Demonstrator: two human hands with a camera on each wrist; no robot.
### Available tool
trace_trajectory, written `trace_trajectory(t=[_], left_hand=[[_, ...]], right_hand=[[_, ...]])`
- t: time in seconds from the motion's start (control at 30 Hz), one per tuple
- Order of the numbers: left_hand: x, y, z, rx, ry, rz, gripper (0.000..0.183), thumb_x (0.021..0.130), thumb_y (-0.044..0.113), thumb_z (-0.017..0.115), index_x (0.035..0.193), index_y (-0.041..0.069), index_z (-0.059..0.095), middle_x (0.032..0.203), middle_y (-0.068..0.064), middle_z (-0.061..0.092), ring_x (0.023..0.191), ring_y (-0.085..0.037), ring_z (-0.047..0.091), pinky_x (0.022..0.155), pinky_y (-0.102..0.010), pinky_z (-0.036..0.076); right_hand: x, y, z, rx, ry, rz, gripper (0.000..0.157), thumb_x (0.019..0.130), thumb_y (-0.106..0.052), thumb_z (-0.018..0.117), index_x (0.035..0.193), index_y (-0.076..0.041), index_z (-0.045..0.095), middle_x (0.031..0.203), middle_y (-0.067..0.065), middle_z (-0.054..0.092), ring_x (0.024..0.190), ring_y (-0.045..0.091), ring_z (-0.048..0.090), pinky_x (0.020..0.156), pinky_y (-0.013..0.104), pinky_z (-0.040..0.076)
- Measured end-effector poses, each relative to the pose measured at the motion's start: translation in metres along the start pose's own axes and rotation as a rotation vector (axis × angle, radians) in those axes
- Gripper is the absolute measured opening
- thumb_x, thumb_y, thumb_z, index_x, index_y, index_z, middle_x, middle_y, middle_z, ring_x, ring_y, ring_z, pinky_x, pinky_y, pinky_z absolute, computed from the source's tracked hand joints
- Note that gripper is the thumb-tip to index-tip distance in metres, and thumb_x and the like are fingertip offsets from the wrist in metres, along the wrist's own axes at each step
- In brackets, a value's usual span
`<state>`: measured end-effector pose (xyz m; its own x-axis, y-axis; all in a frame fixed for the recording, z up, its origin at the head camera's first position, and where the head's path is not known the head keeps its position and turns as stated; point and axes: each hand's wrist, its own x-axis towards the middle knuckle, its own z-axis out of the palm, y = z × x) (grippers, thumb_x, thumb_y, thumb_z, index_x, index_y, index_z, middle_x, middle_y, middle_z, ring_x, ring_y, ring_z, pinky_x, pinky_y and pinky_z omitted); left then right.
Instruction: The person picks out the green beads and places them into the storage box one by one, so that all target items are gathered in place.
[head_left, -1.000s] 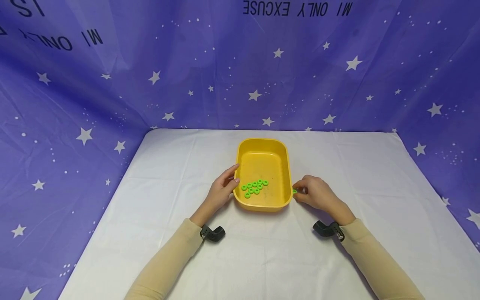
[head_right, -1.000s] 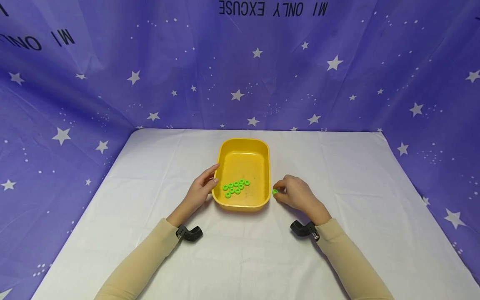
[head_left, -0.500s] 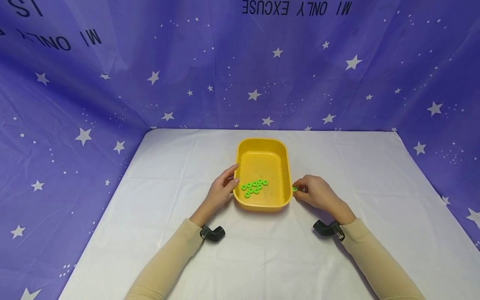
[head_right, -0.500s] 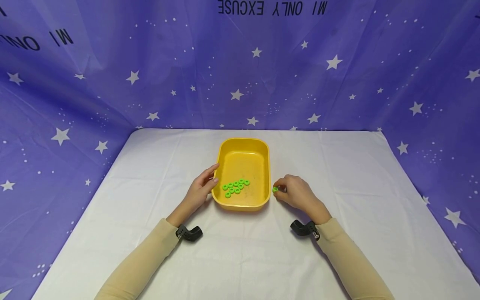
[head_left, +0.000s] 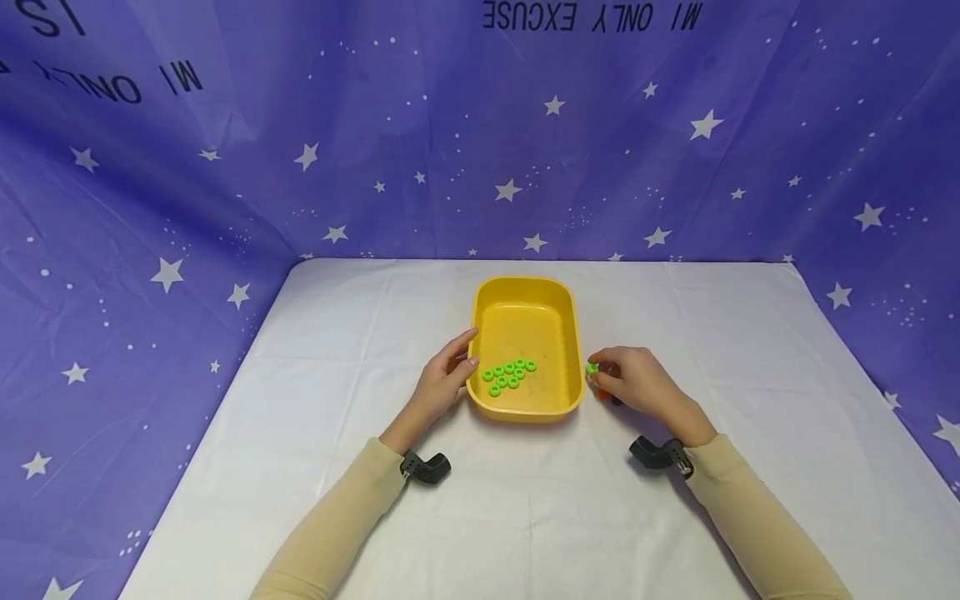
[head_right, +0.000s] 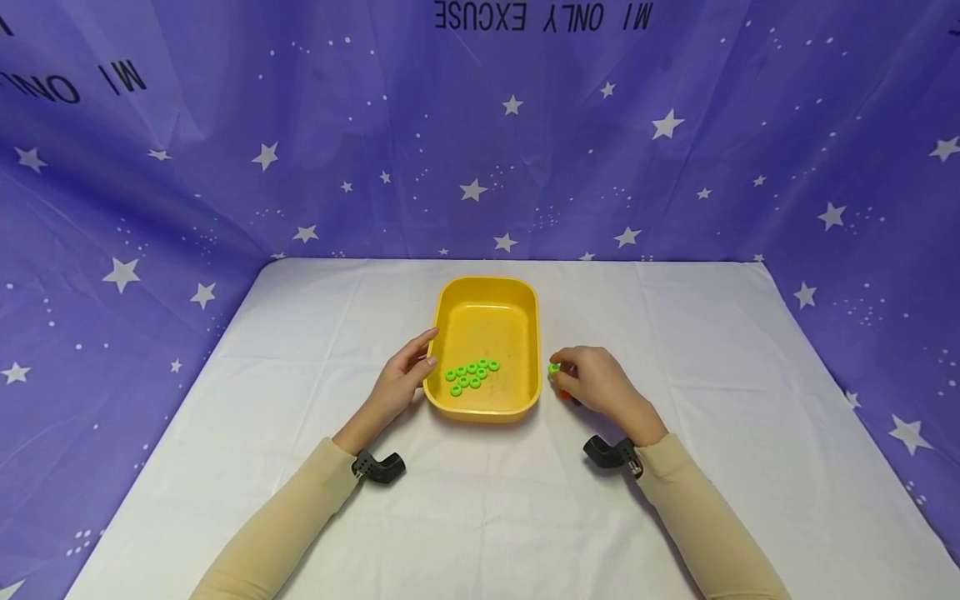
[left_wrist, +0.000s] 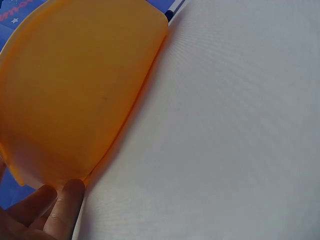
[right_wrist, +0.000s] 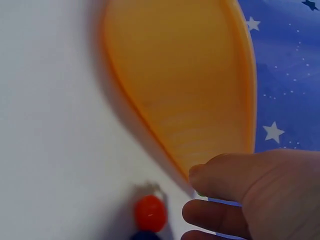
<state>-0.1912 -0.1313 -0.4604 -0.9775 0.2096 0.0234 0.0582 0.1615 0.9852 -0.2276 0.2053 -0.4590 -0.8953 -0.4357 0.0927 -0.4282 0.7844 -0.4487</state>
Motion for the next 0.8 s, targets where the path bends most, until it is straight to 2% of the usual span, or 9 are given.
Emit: trace_trajectory(t=[0.13, 0.3, 0.4, 0.6, 0.8], left_hand=[[0.001, -0.004, -0.001, 0.004, -0.001, -0.008, 0.054, 0.105, 0.011, 0.053, 0.156, 0.006, 0.039, 0.157, -0.025, 0.043, 0.135, -0.042, 0.054, 0.097, -0.041, 0.06], [0.01, -0.026, -0.001, 0.003, 0.008, -0.017, 0.055, 0.105, 0.012, 0.052, 0.158, 0.011, 0.038, 0.159, -0.022, 0.042, 0.137, -0.04, 0.053, 0.099, -0.044, 0.059], [0.014, -0.035, -0.001, -0.002, 0.016, 0.005, 0.054, 0.105, 0.014, 0.054, 0.157, 0.014, 0.04, 0.158, -0.02, 0.044, 0.136, -0.039, 0.054, 0.098, -0.044, 0.06], [0.012, -0.034, -0.001, -0.01, 0.013, 0.042, 0.053, 0.105, 0.015, 0.055, 0.156, 0.013, 0.042, 0.155, -0.021, 0.047, 0.133, -0.04, 0.057, 0.096, -0.043, 0.061], [0.015, -0.037, -0.001, -0.002, 0.016, 0.029, 0.054, 0.105, 0.014, 0.055, 0.157, 0.015, 0.042, 0.157, -0.02, 0.046, 0.135, -0.039, 0.055, 0.097, -0.045, 0.06]], right_hand=[[0.003, -0.003, -0.006, 0.024, 0.018, -0.02, 0.025, 0.09, -0.01, 0.072, 0.112, 0.0, 0.075, 0.088, 0.008, 0.075, 0.069, 0.01, 0.06, 0.061, 0.022, 0.051], [0.01, -0.009, -0.017, 0.033, 0.065, -0.041, 0.025, 0.09, -0.008, 0.072, 0.113, 0.001, 0.074, 0.089, 0.01, 0.075, 0.071, 0.014, 0.063, 0.063, 0.026, 0.054], [0.015, -0.014, -0.021, 0.04, 0.096, -0.04, 0.026, 0.09, -0.009, 0.072, 0.114, 0.001, 0.074, 0.09, 0.011, 0.075, 0.075, 0.018, 0.064, 0.066, 0.028, 0.054], [0.027, -0.028, -0.023, 0.061, 0.126, -0.059, 0.027, 0.09, -0.009, 0.073, 0.115, 0.001, 0.075, 0.097, 0.012, 0.077, 0.079, 0.02, 0.065, 0.066, 0.026, 0.052], [0.036, -0.043, -0.02, 0.071, 0.155, -0.106, 0.027, 0.09, -0.008, 0.073, 0.114, 0.003, 0.074, 0.098, 0.014, 0.076, 0.079, 0.022, 0.065, 0.064, 0.025, 0.051]])
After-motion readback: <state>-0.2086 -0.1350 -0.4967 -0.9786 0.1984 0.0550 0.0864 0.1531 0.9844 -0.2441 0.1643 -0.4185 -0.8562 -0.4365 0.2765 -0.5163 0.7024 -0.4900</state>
